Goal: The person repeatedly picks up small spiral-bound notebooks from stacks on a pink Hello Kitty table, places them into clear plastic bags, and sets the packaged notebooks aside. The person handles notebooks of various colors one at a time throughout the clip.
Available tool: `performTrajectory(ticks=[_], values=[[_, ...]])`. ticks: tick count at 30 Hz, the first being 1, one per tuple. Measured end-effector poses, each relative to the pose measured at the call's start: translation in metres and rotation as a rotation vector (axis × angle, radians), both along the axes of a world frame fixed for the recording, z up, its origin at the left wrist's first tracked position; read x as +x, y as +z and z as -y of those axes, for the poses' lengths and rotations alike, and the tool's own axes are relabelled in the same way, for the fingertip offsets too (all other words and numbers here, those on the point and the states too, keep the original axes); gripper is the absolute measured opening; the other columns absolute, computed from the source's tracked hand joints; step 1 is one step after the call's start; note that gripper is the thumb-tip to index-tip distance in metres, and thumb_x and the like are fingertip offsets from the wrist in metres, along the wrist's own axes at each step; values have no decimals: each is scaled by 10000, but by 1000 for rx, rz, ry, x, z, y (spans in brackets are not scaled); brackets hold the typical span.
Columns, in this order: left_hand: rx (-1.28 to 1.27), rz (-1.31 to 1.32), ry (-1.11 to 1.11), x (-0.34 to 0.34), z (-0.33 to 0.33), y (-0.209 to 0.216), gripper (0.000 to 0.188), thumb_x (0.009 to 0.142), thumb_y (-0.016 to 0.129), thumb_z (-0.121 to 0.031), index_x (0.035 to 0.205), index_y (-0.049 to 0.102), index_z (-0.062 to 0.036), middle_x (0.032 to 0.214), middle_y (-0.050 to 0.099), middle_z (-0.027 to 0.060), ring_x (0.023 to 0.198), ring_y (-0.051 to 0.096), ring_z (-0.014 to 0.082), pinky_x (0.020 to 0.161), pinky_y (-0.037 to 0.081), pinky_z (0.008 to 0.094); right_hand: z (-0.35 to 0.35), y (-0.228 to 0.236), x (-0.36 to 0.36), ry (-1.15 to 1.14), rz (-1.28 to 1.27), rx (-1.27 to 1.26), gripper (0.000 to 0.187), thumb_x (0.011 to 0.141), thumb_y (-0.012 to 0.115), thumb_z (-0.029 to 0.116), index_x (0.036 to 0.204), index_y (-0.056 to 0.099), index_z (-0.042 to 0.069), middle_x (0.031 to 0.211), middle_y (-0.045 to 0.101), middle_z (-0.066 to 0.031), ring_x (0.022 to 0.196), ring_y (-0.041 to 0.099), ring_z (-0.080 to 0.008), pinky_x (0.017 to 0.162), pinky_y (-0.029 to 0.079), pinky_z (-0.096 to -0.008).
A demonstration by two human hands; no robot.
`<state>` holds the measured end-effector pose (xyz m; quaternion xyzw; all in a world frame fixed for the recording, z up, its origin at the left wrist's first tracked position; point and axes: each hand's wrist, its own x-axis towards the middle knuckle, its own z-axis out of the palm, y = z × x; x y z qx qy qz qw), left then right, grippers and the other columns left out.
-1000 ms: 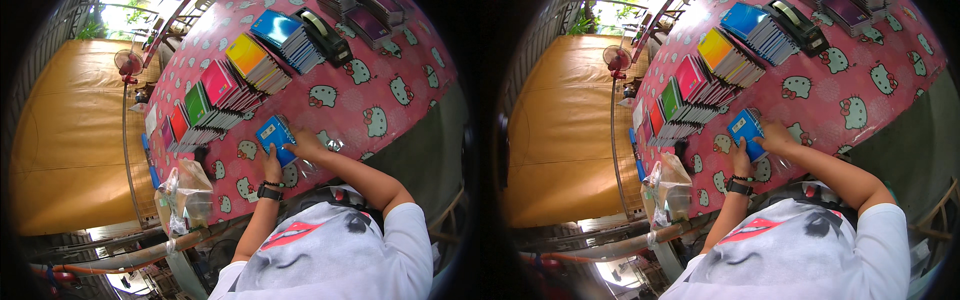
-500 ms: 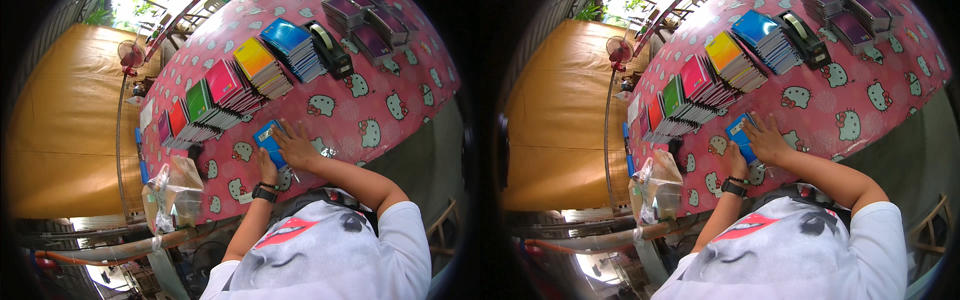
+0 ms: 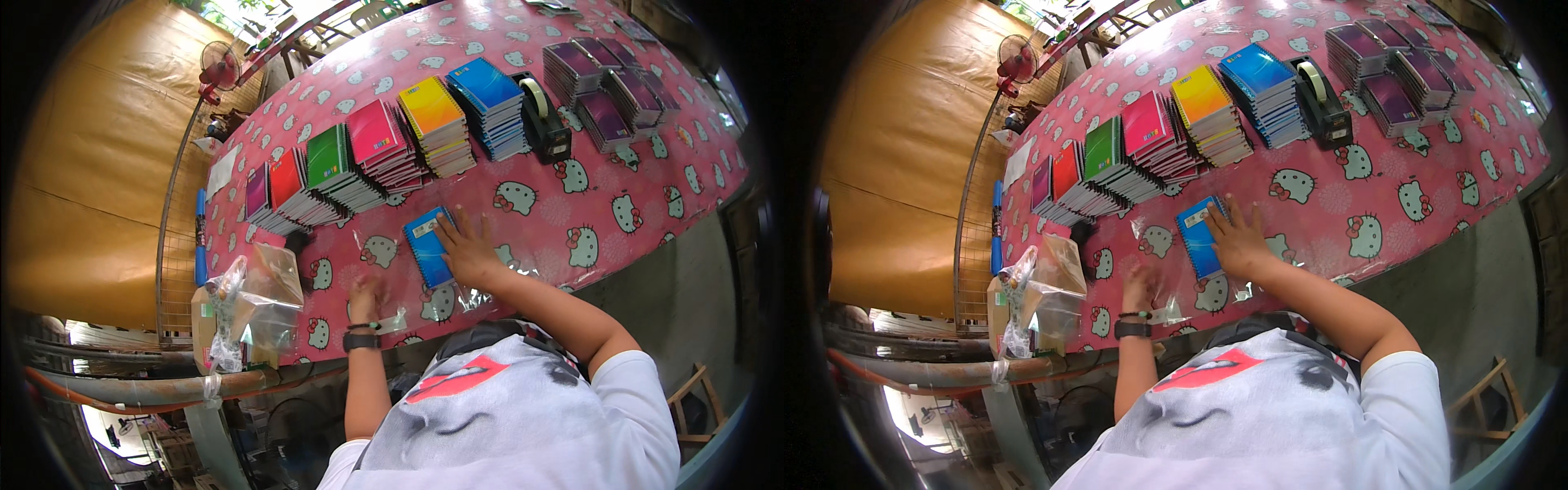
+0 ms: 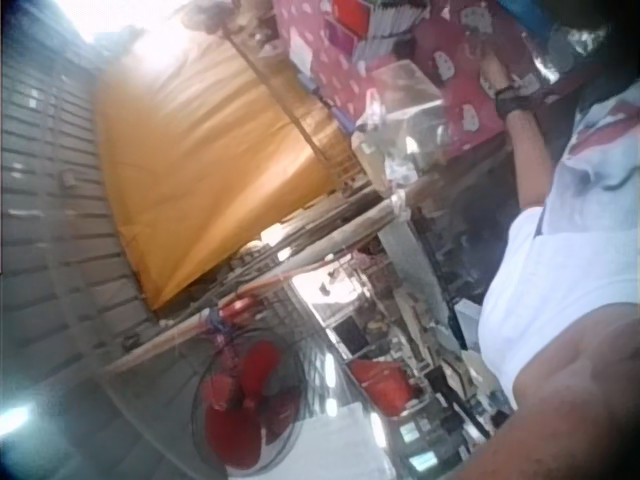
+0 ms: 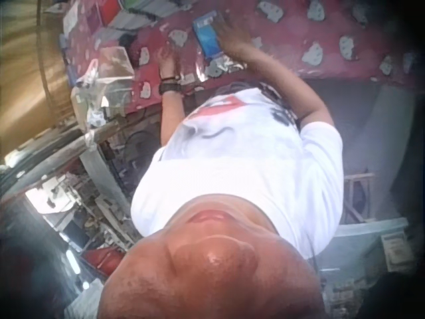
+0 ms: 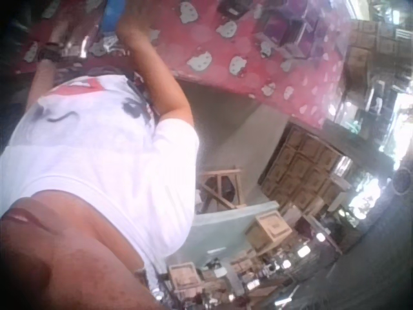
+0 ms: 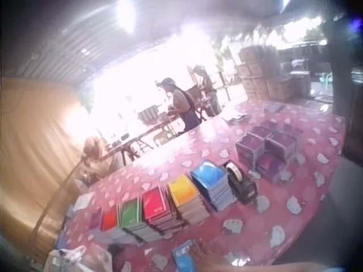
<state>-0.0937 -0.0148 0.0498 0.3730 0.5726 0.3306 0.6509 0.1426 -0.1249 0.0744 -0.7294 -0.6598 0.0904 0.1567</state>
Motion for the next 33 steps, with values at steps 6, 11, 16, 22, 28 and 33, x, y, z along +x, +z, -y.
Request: performTrajectory(ticks=[6, 11, 16, 22, 28, 33], values=[[119, 183, -190, 22, 8, 7, 250, 820, 645, -28, 1040, 547, 36, 940, 618, 86, 828, 618, 157, 719, 507, 252, -25, 9, 1, 189, -310, 2, 296, 813, 606, 224, 1024, 638, 18, 1090, 586, -187, 1047, 537, -335, 828, 459, -398], [262, 166, -254, 71, 26, 16, 429, 792, 678, -23, 1154, 460, 52, 941, 607, 89, 802, 614, 151, 677, 487, 247, -46, 45, -3, -19, -637, -175, 281, 708, 706, 268, 754, 694, -9, 662, 639, -168, 634, 623, -320, 643, 494, -398], [72, 188, -161, 23, 13, -3, 592, 702, 743, 10, 1199, 421, 29, 927, 600, 72, 834, 594, 157, 679, 472, 260, -56, 18, 2, -66, -667, -99, 247, 691, 639, 226, 728, 680, -15, 696, 637, -201, 670, 641, -305, 656, 498, -391], [1002, -935, -165, -7, 14, -25, 410, 793, 645, -90, 1150, 484, 31, 1019, 587, 148, 975, 558, 314, 855, 439, 409, -60, 23, 8, -87, -724, -177, 234, 678, 637, 215, 724, 684, -10, 705, 648, -188, 664, 640, -285, 659, 498, -385], [1173, -530, -435, 58, 40, -3, 374, 866, 556, -181, 1195, 525, -7, 1261, 506, 159, 1189, 446, 343, 1010, 334, 441, -55, 32, 11, 22, -734, -181, 191, 688, 640, 168, 759, 695, -1, 722, 650, -188, 680, 640, -287, 675, 500, -371], [1156, -498, -493, 58, 34, 2, 549, 862, 570, -247, 1345, 416, -36, 1394, 407, 145, 1325, 309, 338, 1059, 258, 456, -37, 27, 17, 418, -287, -99, 401, 665, 680, 83, 1063, 640, 57, 1068, 615, -166, 1007, 571, -299, 851, 460, -360]])
